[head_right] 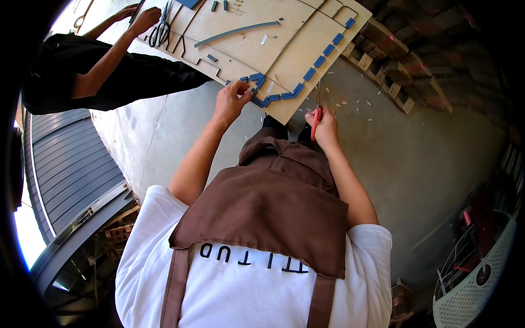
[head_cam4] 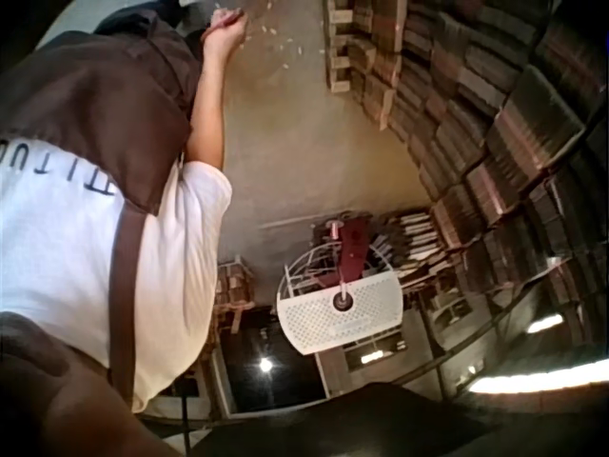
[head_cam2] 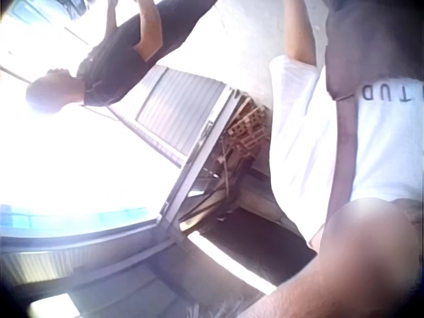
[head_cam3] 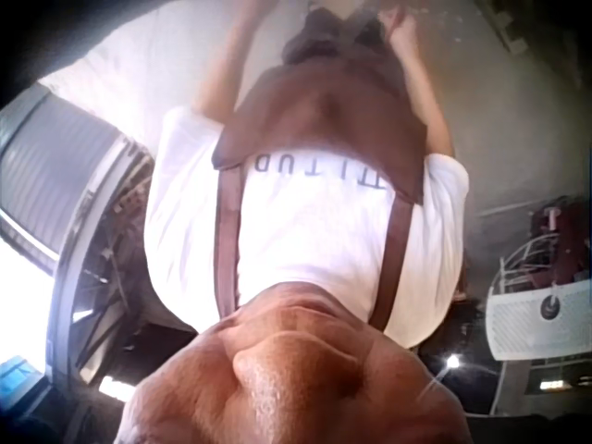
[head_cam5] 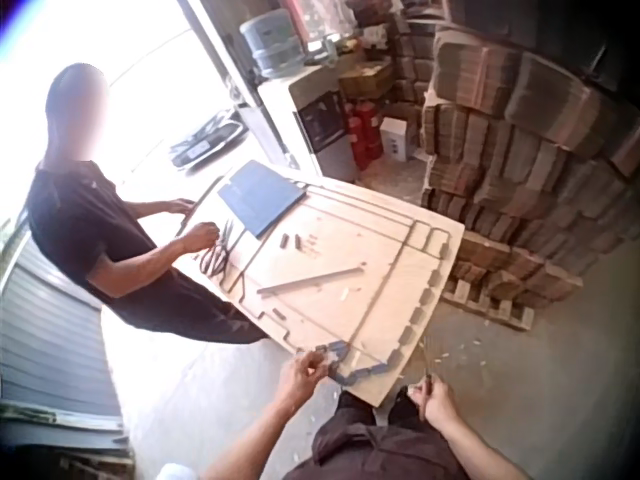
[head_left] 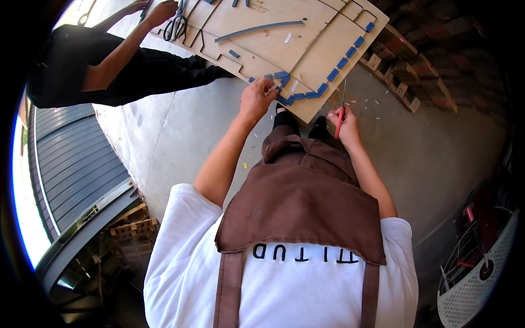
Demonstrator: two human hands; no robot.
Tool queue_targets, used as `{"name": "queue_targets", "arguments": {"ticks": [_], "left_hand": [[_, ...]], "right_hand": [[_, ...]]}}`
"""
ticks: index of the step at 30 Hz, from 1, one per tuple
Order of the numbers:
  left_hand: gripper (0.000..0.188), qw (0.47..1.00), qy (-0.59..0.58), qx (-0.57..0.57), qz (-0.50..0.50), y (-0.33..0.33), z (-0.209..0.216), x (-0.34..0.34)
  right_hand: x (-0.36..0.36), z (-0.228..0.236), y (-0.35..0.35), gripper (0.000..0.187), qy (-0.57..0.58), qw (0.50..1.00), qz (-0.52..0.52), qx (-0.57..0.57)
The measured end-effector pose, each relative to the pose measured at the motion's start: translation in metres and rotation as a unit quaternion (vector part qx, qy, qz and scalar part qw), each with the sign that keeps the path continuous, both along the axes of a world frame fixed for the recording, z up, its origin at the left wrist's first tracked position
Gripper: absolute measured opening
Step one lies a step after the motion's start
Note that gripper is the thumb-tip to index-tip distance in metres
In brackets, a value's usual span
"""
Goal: The person uses red-handled scissors to cut small blue foam pieces along a marked line on a large wooden board. A second person works nearby with a separate sheet of blue foam. The camera wearer repeatedly picks up foam strips, cuts them, and places the pieces on the board.
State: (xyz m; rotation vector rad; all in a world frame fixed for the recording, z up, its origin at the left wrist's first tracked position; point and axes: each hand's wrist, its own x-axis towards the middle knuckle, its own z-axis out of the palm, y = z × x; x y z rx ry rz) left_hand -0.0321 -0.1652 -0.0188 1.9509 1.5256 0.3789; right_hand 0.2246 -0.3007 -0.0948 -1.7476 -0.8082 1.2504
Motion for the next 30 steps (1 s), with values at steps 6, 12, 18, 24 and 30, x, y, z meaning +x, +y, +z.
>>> {"name": "queue_targets", "arguments": {"ticks": [6, 12, 18, 24, 30], "left_hand": [[0.023, 0.993, 0.104, 0.055, -0.032, -0.002, -0.017, 0.019], [0.020, 0.973, 0.145, 0.135, -0.119, 0.009, 0.014, 0.047], [0.013, 0.889, 0.243, 0.206, -0.329, 0.046, 0.015, 0.080], [0.007, 0.909, 0.180, 0.210, -0.311, 0.060, 0.026, 0.116], [0.016, 0.921, 0.009, 0.137, -0.364, 0.089, 0.019, 0.126]], "right_hand": [[-0.014, 0.002, 0.015, 0.024, 0.061, 0.998, 0.005, 0.025], [-0.006, 0.016, 0.018, 0.027, 0.000, 0.999, 0.041, -0.002], [0.005, 0.023, 0.014, 0.020, 0.027, 0.999, 0.021, -0.004], [0.027, 0.029, 0.001, 0.016, 0.077, 0.996, -0.043, 0.017], [0.045, 0.024, -0.017, 0.016, 0.039, 0.983, -0.177, -0.033]]}}
